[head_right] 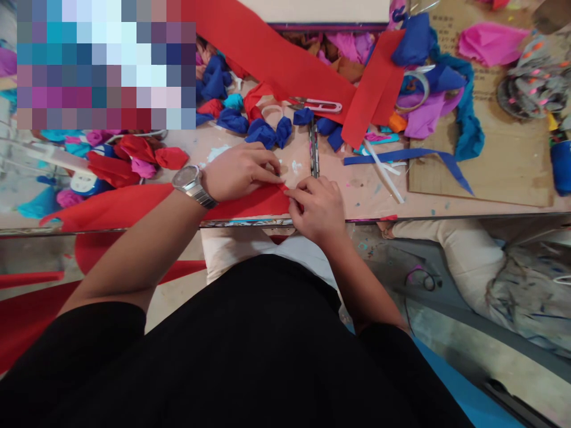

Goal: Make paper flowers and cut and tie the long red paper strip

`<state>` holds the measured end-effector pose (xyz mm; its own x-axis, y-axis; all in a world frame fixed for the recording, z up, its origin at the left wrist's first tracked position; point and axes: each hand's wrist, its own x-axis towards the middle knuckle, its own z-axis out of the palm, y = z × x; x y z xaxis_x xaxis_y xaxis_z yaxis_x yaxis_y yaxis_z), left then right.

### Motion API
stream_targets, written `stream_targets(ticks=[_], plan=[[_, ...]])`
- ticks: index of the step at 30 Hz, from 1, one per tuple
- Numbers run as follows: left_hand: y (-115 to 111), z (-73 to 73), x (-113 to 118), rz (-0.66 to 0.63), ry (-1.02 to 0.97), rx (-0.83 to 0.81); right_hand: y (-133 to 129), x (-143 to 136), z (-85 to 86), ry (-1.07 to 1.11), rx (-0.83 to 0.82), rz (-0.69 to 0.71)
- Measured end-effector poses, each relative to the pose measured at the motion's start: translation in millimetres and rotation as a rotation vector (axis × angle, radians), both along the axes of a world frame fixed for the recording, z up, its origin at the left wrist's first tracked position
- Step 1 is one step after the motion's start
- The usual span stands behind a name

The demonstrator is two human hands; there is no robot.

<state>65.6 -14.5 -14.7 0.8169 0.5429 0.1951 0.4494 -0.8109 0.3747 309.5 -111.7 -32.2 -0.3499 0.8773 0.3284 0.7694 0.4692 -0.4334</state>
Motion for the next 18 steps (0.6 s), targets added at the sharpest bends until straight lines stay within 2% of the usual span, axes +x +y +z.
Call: stream_targets(ticks=[18], plan=[[-8.7,5.2,1.2,-0.016,-0.081,0.010,0.0,-0.3,-2.4,-0.020,0.027,-0.010]])
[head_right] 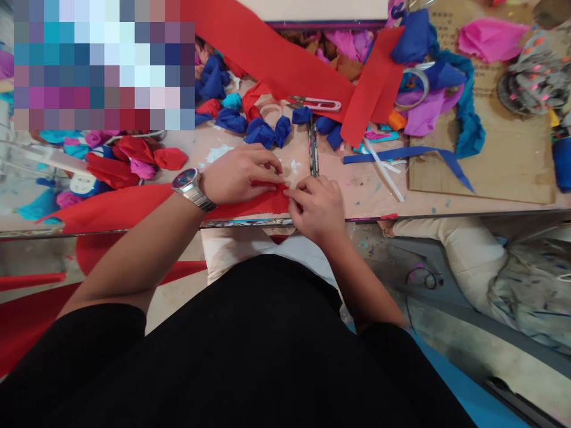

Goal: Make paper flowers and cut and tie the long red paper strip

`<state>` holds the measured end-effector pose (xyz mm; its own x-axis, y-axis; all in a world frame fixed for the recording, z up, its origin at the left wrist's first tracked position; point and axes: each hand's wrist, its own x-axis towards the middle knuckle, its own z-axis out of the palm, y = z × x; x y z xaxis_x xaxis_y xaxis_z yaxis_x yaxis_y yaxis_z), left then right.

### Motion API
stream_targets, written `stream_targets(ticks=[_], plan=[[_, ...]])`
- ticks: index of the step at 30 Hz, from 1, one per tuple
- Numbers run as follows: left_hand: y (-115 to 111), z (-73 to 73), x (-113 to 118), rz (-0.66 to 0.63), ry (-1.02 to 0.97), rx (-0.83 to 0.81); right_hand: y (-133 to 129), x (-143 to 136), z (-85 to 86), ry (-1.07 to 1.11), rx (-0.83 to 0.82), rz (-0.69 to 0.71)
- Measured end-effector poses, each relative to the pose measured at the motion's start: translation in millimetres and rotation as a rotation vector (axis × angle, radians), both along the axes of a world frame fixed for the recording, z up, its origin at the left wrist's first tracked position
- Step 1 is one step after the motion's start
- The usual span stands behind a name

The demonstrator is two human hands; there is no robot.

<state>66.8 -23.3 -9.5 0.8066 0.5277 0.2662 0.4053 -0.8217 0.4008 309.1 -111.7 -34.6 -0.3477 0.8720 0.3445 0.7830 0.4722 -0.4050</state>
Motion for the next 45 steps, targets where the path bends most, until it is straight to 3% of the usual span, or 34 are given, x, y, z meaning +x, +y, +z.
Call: stream_targets(ticks=[12,18,22,26,37,41,45], plan=[[-1,-1.9,0,-0.054,0.043,0.045,-1,1,-2.5,-0.021,0.040,0.008],[-28,21.2,5,0.023,0.290,0.215,-3,2,2.4,-0.025,0.064,0.036],[-50,30.6,9,0.060,0.411,0.259,-3,7,6.1,-0.052,0.055,0.172],[-60,30.5,6,0.092,0.453,0.215,-5,14,8.6,-0.104,0.039,0.242],[-81,27.0,0,0.218,0.395,0.039,-35,43,9.8,0.006,0.044,0.179],[-82,24.9,1,0.237,0.401,0.019,-33,37,12.3,0.090,0.061,0.107],[-82,22.4,-1,0.239,0.394,0.022,-28,24,16.6,-0.039,-0.020,0.171]])
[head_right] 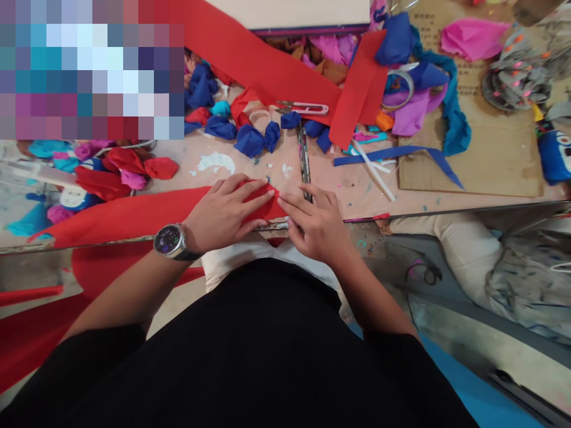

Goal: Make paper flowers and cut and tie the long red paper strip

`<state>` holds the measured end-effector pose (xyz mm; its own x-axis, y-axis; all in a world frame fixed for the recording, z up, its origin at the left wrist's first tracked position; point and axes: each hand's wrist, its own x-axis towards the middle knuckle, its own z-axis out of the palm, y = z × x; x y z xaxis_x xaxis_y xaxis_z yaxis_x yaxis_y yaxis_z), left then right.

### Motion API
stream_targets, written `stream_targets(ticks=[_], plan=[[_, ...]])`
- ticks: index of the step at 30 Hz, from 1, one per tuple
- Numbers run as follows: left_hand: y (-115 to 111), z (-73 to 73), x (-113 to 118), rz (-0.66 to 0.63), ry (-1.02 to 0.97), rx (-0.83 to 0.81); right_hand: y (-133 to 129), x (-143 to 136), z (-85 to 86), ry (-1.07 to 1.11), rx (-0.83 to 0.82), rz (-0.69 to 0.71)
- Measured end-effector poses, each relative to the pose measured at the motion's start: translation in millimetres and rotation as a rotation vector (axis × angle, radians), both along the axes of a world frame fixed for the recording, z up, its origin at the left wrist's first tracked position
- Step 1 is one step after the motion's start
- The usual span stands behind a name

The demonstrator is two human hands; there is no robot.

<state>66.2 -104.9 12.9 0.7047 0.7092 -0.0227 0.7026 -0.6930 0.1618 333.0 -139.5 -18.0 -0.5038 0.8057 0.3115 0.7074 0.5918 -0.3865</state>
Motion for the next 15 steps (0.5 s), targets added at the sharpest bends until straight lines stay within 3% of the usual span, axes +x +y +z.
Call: stream_targets(ticks=[7,12,15], plan=[[0,-3.4,-5,0.017,-0.003,0.027,2,-1,1.6,0.022,0.023,-0.018],[0,-5.2,-5,0.011,-0.029,0.046,13,-5,0.9,0.091,0.042,-0.206],[0,-5.8,-6,0.006,-0.048,0.056,19,-12,-2.4,0.076,0.042,-0.251]])
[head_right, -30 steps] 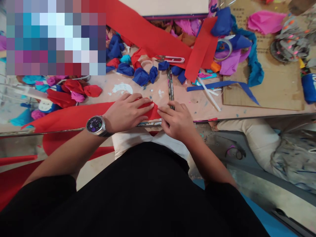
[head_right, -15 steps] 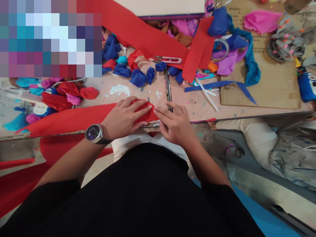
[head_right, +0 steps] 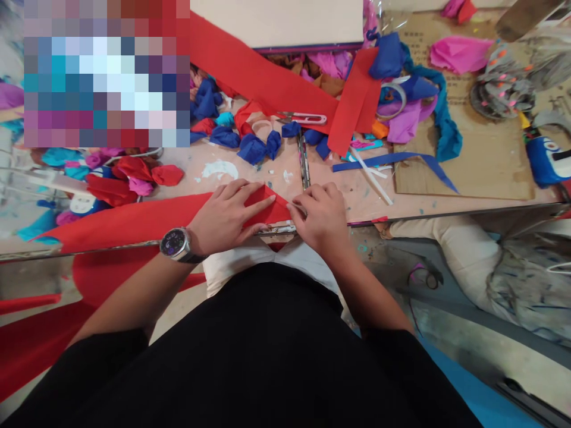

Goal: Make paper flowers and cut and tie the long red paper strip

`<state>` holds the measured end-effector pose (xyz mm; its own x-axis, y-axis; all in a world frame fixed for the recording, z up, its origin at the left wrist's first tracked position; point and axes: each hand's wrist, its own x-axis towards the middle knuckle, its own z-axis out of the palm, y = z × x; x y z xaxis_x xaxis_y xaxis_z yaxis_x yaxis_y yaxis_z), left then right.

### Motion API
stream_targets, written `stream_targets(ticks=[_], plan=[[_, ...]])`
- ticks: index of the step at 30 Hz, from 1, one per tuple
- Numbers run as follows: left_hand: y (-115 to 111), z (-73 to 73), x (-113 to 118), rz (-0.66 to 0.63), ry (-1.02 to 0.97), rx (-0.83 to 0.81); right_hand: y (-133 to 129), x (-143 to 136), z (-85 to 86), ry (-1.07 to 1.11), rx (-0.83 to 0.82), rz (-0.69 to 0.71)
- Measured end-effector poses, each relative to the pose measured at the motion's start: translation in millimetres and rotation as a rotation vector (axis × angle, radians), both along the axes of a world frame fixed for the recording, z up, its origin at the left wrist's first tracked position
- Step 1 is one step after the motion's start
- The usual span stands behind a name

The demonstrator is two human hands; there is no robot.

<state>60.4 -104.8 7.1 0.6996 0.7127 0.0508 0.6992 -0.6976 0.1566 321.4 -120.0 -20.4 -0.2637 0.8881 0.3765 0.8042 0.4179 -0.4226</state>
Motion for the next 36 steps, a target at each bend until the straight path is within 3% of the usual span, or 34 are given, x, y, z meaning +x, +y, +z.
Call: stream_targets(ticks=[8,12,17,21,25,31,36], plan=[[-3,-0.4,-2,-0.011,0.006,-0.010,2,-9,-3.4,-0.017,-0.054,-0.021],[2,7.5,-1,-0.012,-0.013,0.011,0,-8,-1.5,-0.038,-0.055,-0.013],[41,19.6,7,-0.050,-0.086,-0.022,0,-4,6.8,-0.016,-0.021,0.052],[76,21.6,11,-0.168,-0.070,-0.269,0,-3,14.7,0.044,-0.035,0.105],[88,27.4,6,-0.157,-0.187,-0.410,4,-1,19.6,0.222,-0.147,0.126],[91,40.5,-6,-0.077,-0.312,-0.422,37,-9,28.7,0.374,-0.326,0.210],[98,43.6,-18,-0.023,-0.376,-0.374,75,-25,41.6,0.362,-0.296,0.275]])
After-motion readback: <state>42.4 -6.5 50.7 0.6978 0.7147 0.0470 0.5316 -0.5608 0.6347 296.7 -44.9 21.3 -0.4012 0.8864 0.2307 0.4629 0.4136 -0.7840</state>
